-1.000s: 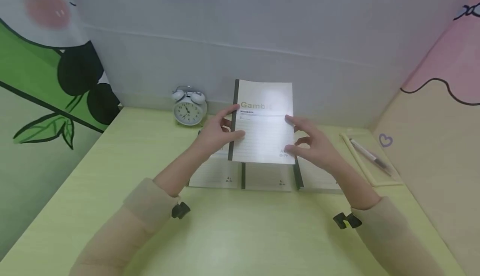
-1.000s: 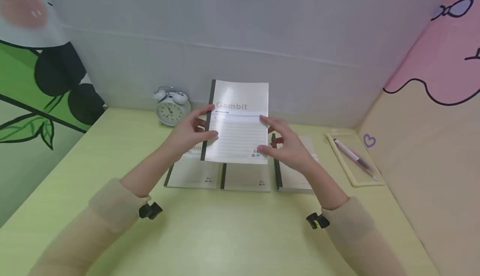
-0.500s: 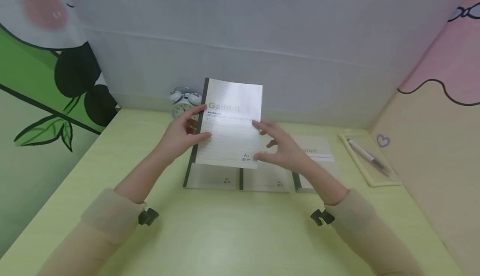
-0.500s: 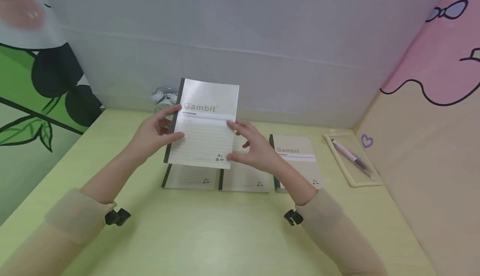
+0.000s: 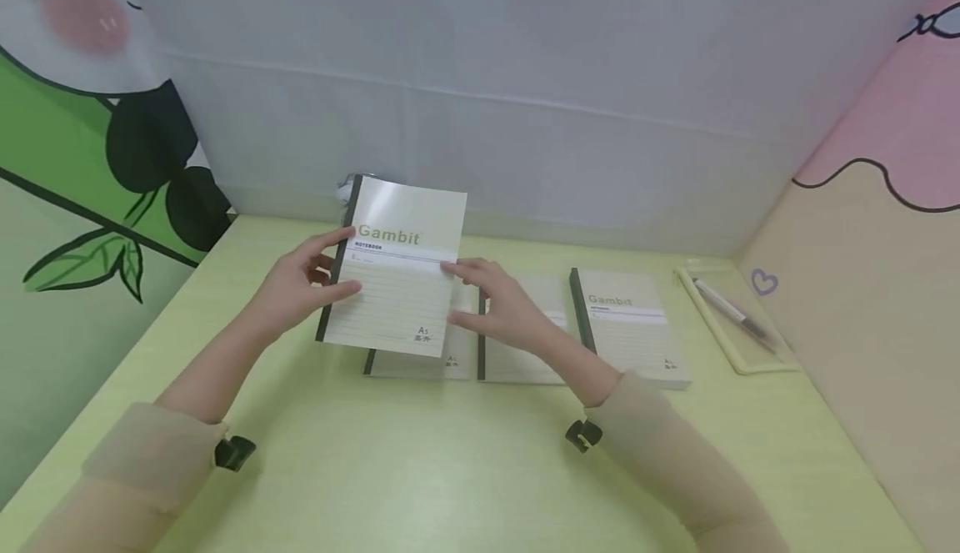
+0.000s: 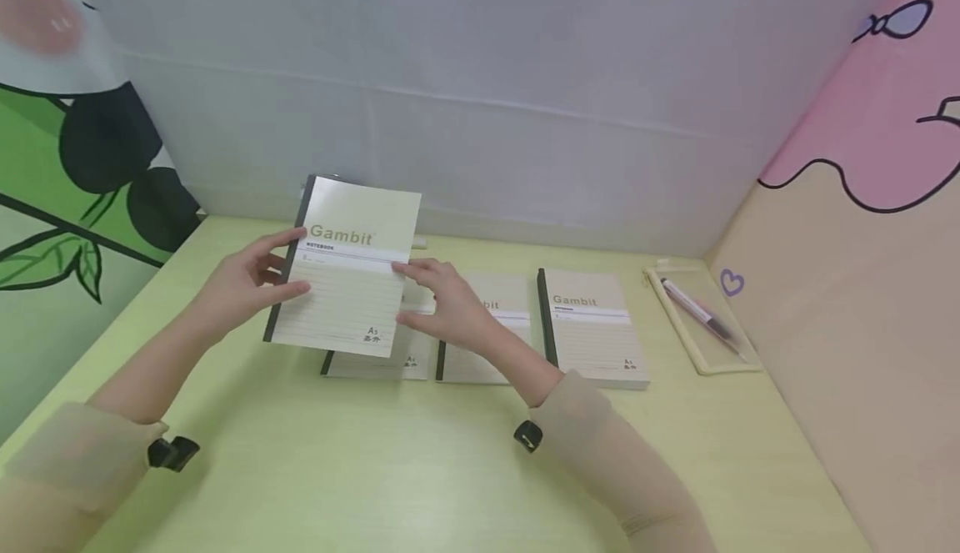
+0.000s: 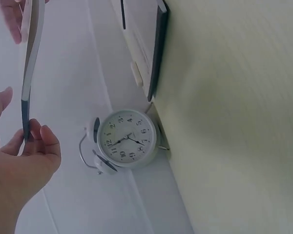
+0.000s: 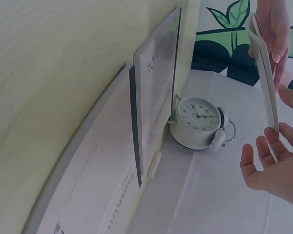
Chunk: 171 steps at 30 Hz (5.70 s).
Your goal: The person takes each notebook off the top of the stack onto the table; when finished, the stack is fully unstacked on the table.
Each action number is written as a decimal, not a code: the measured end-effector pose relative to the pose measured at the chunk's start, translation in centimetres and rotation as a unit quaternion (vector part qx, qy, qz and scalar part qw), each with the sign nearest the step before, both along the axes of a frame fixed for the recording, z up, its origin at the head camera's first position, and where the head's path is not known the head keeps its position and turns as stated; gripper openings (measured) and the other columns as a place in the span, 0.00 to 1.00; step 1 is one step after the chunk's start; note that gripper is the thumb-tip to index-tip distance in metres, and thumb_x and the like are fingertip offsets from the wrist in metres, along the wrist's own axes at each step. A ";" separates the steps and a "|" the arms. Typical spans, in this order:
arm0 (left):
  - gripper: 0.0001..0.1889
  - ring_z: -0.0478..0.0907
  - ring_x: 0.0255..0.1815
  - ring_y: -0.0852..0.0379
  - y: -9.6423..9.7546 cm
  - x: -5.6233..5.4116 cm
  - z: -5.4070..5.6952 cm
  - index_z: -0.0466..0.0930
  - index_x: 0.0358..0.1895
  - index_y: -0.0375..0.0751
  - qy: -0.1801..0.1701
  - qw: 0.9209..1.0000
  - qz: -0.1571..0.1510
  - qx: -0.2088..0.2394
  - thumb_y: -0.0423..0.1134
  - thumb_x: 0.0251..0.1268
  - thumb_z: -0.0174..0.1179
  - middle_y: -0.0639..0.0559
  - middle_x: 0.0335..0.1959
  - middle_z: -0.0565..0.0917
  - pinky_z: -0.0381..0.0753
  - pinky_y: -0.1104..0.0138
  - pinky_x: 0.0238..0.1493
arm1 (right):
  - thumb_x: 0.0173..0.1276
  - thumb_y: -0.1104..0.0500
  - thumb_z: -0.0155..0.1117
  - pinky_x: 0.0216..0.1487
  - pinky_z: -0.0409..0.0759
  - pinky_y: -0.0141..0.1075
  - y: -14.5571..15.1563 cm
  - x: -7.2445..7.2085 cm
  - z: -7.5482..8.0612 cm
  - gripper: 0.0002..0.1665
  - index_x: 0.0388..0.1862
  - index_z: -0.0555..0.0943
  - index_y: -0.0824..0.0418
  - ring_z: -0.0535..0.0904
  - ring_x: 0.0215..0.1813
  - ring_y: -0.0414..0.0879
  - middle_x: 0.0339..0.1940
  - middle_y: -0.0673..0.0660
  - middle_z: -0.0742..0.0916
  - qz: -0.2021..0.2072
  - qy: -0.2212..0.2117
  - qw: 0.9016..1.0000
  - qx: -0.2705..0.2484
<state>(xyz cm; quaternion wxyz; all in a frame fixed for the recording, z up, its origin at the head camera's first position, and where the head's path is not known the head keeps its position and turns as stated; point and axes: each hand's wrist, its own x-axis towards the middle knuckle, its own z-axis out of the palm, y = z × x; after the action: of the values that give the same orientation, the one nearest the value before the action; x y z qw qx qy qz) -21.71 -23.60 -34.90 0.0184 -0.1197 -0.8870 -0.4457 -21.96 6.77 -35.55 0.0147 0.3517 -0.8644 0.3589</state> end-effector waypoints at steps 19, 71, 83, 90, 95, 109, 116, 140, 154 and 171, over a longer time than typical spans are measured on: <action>0.48 0.70 0.39 0.48 -6.4 -1.6 -4.3 0.54 0.73 0.43 -0.098 0.990 0.018 -0.094 0.52 0.51 0.70 0.39 0.45 0.72 0.71 0.69 0.28 | 0.54 0.47 0.73 0.64 0.69 0.46 -7.9 -2.1 -5.6 0.45 0.70 0.66 0.47 0.68 0.65 0.51 0.69 0.53 0.71 -0.039 -0.126 0.990 0.043; 0.50 0.64 0.53 0.36 -12.8 -5.7 -8.5 0.61 0.70 0.40 -0.112 0.961 -0.064 -0.244 0.60 0.42 0.71 0.31 0.62 0.59 0.66 0.41 0.55 | 0.51 0.42 0.73 0.67 0.66 0.41 -14.2 -3.8 -8.1 0.40 0.65 0.73 0.46 0.65 0.68 0.54 0.67 0.54 0.71 -0.068 -0.088 0.976 0.188; 0.50 0.64 0.54 0.35 -12.2 -5.2 -7.1 0.61 0.69 0.41 -0.108 0.961 -0.058 -0.249 0.60 0.43 0.71 0.31 0.63 0.60 0.70 0.44 0.50 | 0.56 0.44 0.71 0.69 0.63 0.41 -12.4 -4.3 -7.5 0.41 0.68 0.69 0.46 0.65 0.69 0.50 0.70 0.55 0.69 0.000 -0.130 0.983 0.128; 0.45 0.62 0.61 0.35 -10.6 -4.6 -4.8 0.61 0.69 0.41 -0.082 0.964 -0.070 -0.242 0.53 0.48 0.71 0.34 0.67 0.60 0.67 0.38 0.56 | 0.57 0.44 0.70 0.55 0.75 0.36 -9.9 -4.3 -5.4 0.41 0.69 0.67 0.45 0.73 0.60 0.51 0.69 0.52 0.70 0.031 -0.146 0.985 0.081; 0.45 0.60 0.63 0.36 -8.9 -4.6 -3.7 0.62 0.69 0.40 -0.051 0.963 -0.080 -0.252 0.51 0.48 0.72 0.35 0.68 0.61 0.61 0.37 0.60 | 0.57 0.43 0.70 0.54 0.74 0.36 -8.1 -4.4 -3.8 0.41 0.69 0.67 0.46 0.73 0.59 0.52 0.68 0.51 0.72 0.045 -0.111 0.990 0.073; 0.51 0.58 0.67 0.38 -2.5 -3.6 0.3 0.60 0.70 0.42 -0.011 0.966 -0.090 -0.241 0.61 0.42 0.71 0.38 0.68 0.63 0.60 0.40 0.63 | 0.58 0.47 0.70 0.60 0.73 0.43 -1.1 -3.7 0.3 0.39 0.68 0.68 0.45 0.68 0.63 0.42 0.68 0.44 0.70 0.054 -0.077 0.995 0.041; 0.49 0.55 0.71 0.39 1.0 -2.4 1.5 0.61 0.70 0.41 0.036 0.966 -0.123 -0.224 0.56 0.44 0.72 0.41 0.70 0.63 0.55 0.44 0.68 | 0.58 0.47 0.70 0.66 0.67 0.41 3.4 -3.0 1.9 0.39 0.68 0.67 0.44 0.63 0.70 0.41 0.70 0.46 0.69 0.040 -0.046 0.997 0.037; 0.45 0.59 0.71 0.50 14.1 0.0 0.0 0.61 0.70 0.46 0.132 0.973 -0.150 -0.113 0.49 0.47 0.72 0.51 0.69 0.66 0.58 0.56 0.70 | 0.57 0.57 0.71 0.66 0.65 0.52 19.6 -0.6 1.3 0.37 0.67 0.70 0.49 0.67 0.68 0.51 0.68 0.49 0.72 -0.083 0.030 0.996 0.026; 0.55 0.46 0.76 0.50 20.9 -1.1 -3.4 0.47 0.75 0.51 0.106 0.972 -0.196 -0.081 0.55 0.45 0.72 0.52 0.76 0.52 0.49 0.51 0.73 | 0.63 0.62 0.65 0.63 0.62 0.19 26.2 -0.3 -2.9 0.38 0.71 0.64 0.55 0.60 0.69 0.29 0.72 0.55 0.66 -0.131 -0.034 0.990 -0.040; 0.62 0.46 0.76 0.52 26.4 -4.8 -8.1 0.36 0.76 0.48 -0.014 0.969 -0.226 -0.096 0.59 0.44 0.71 0.51 0.77 0.47 0.50 0.59 0.73 | 0.68 0.51 0.60 0.68 0.54 0.61 30.0 -2.3 -6.1 0.45 0.77 0.48 0.51 0.52 0.72 0.70 0.77 0.60 0.52 -0.163 -0.194 0.967 0.006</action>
<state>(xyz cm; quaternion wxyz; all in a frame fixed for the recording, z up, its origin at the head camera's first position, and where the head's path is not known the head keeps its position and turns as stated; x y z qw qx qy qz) -26.51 2.84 -43.03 -0.1065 -0.3119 -0.8759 -0.3525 -24.23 36.75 -41.66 -0.0972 0.1298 -0.8986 0.4076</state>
